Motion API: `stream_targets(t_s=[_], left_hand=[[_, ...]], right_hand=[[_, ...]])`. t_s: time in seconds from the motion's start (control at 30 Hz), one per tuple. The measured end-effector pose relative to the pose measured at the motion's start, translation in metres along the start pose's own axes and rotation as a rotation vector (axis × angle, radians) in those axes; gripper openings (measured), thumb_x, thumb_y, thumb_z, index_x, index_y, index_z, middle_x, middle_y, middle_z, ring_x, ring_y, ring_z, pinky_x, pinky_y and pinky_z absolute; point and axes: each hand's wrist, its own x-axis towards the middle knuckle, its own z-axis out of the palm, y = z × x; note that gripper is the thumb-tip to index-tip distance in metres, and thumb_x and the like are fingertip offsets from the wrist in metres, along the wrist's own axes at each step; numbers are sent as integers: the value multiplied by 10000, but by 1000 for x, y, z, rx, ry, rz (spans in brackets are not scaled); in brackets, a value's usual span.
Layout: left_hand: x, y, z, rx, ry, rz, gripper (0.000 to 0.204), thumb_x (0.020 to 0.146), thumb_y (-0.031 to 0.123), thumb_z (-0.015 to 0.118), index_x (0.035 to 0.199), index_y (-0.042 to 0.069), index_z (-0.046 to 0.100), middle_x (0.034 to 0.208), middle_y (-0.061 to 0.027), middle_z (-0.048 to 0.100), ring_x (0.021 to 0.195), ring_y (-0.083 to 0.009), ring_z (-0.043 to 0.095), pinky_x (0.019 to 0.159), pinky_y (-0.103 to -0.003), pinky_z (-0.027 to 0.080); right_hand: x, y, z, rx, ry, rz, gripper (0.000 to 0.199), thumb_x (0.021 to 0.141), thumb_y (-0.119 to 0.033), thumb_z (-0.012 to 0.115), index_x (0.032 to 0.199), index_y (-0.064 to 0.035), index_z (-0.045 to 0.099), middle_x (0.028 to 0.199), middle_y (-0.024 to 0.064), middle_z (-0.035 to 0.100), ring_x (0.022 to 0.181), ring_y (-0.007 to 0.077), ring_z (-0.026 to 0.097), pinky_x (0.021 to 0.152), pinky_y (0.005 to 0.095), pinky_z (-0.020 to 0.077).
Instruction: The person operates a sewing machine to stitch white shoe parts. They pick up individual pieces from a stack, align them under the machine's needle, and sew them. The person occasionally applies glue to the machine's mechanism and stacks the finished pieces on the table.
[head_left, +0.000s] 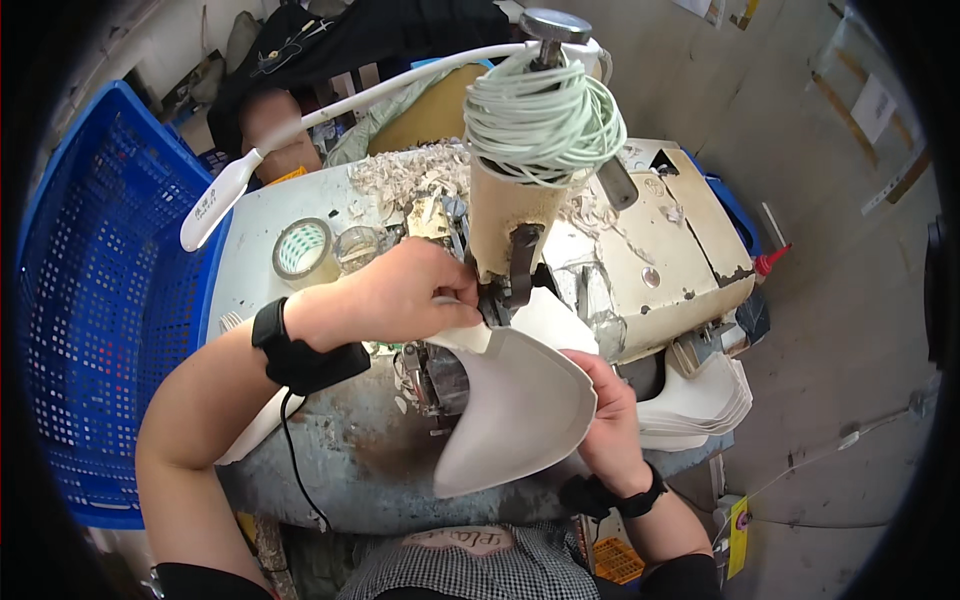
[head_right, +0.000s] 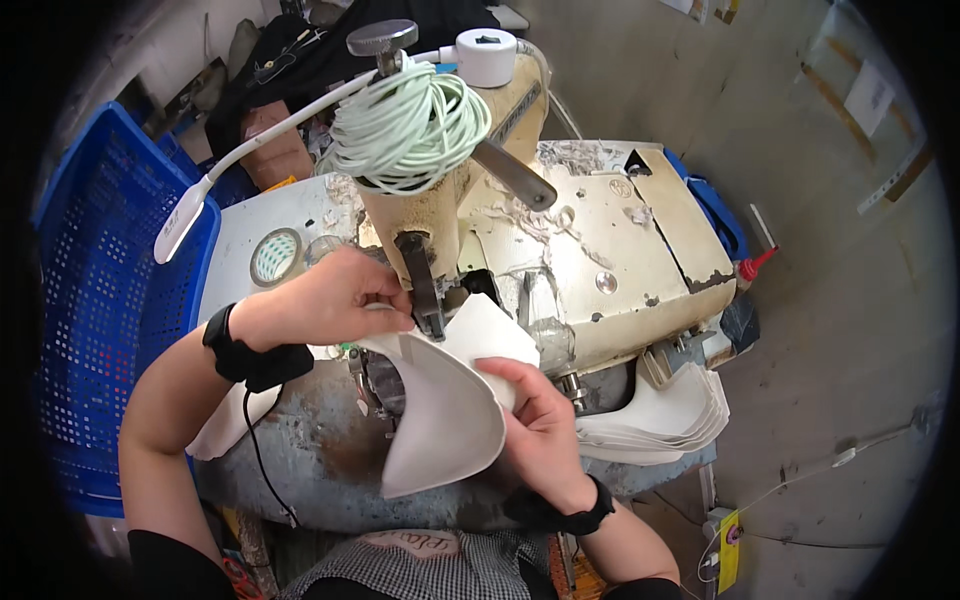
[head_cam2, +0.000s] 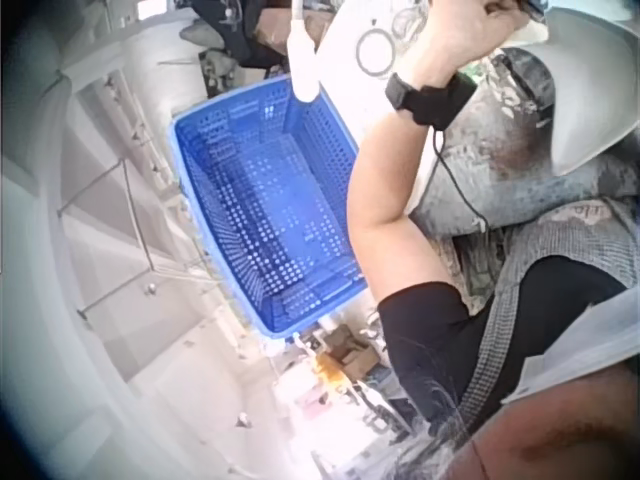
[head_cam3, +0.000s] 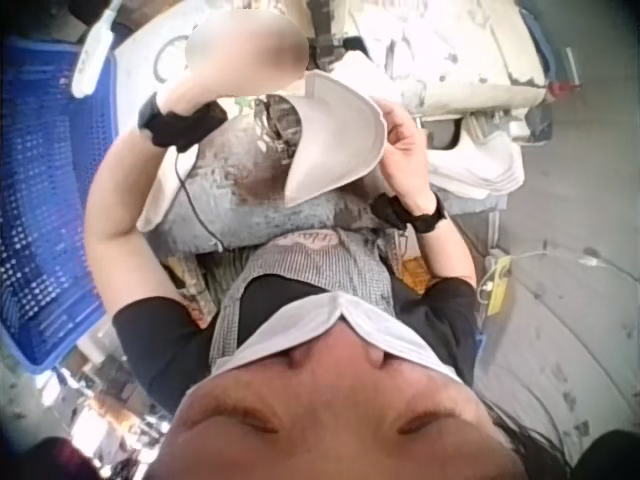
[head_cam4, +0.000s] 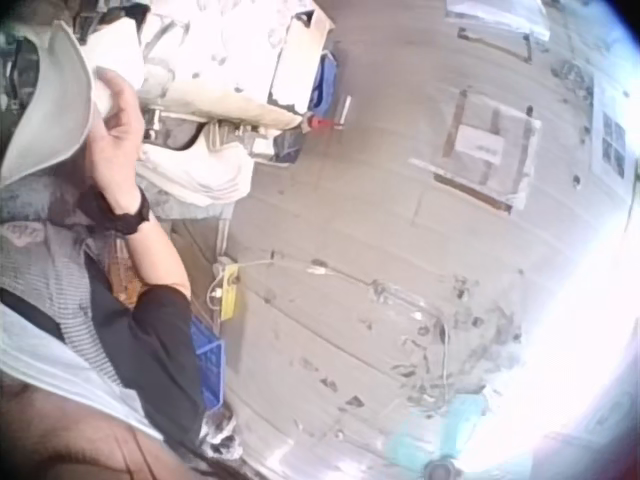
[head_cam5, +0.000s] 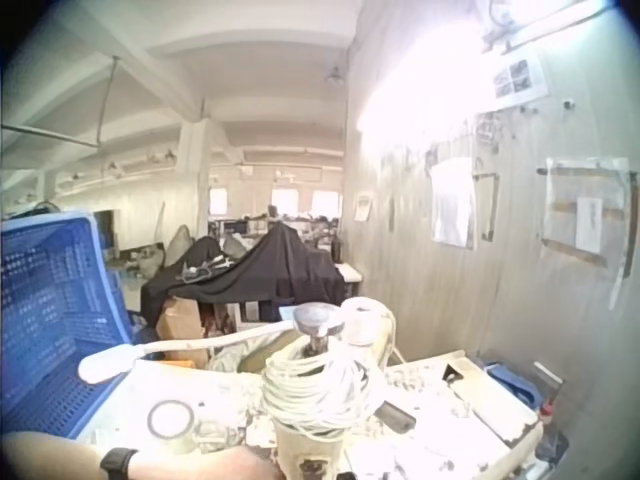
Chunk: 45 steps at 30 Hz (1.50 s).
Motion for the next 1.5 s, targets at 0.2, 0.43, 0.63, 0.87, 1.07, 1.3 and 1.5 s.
stream_targets(t_s=[0.2, 0.43, 0.63, 0.87, 1.07, 1.3, 1.5], left_hand=[[-3, -5, 11, 9, 48, 25, 217, 781, 209, 668, 836, 1, 696, 689, -120, 650, 625, -211, 619, 601, -312, 480], [1, 5, 11, 32, -42, -150, 265, 757, 243, 690, 837, -9, 704, 683, -129, 659, 621, -218, 624, 607, -321, 487], [-1, 10, 9, 52, -3, -164, 260, 750, 253, 699, 777, -6, 704, 671, -120, 661, 605, -211, 618, 601, -318, 491], [-19, 29, 18, -419, -439, -437, 342, 861, 314, 634, 848, -24, 688, 737, -99, 687, 687, -162, 648, 638, -274, 536], [-54, 36, 84, -1506, -297, -200, 806, 897, 699, 348, 1282, 8, 502, 1080, -102, 615, 944, -160, 578, 865, -308, 465], [-48, 26, 72, -1191, -124, -497, 399, 930, 390, 571, 1099, 32, 623, 1025, -56, 646, 937, -164, 612, 794, -300, 511], [-43, 32, 61, -974, -117, -620, 348, 890, 307, 647, 965, -33, 668, 882, -68, 676, 772, -126, 640, 710, -237, 508]], right_hand=[[29, -37, -23, -136, -83, 56, 397, 827, 10, 667, 1198, -7, 528, 1085, 35, 602, 974, 91, 581, 827, 228, 485], [60, -66, -28, -272, -223, 63, 333, 824, -18, 690, 1127, 12, 554, 1010, 35, 642, 901, 60, 598, 764, 201, 492], [67, -74, -36, -412, -248, -12, 295, 814, -26, 696, 1087, 4, 586, 962, 13, 653, 858, 51, 593, 749, 212, 493], [37, -122, -46, -539, -64, -165, 235, 782, 14, 688, 1010, 9, 633, 950, 46, 651, 842, 101, 603, 749, 229, 480], [-39, -96, -18, -631, -86, -315, 127, 779, 30, 673, 896, -14, 698, 811, 95, 681, 693, 162, 638, 644, 253, 492], [-70, -18, 0, -482, 49, -188, 242, 809, 73, 633, 1038, 8, 679, 842, 108, 695, 699, 120, 654, 643, 219, 497], [-70, 2, 13, -490, 175, -275, 251, 824, 49, 651, 1069, 3, 674, 849, 85, 700, 697, 93, 640, 652, 209, 494]])
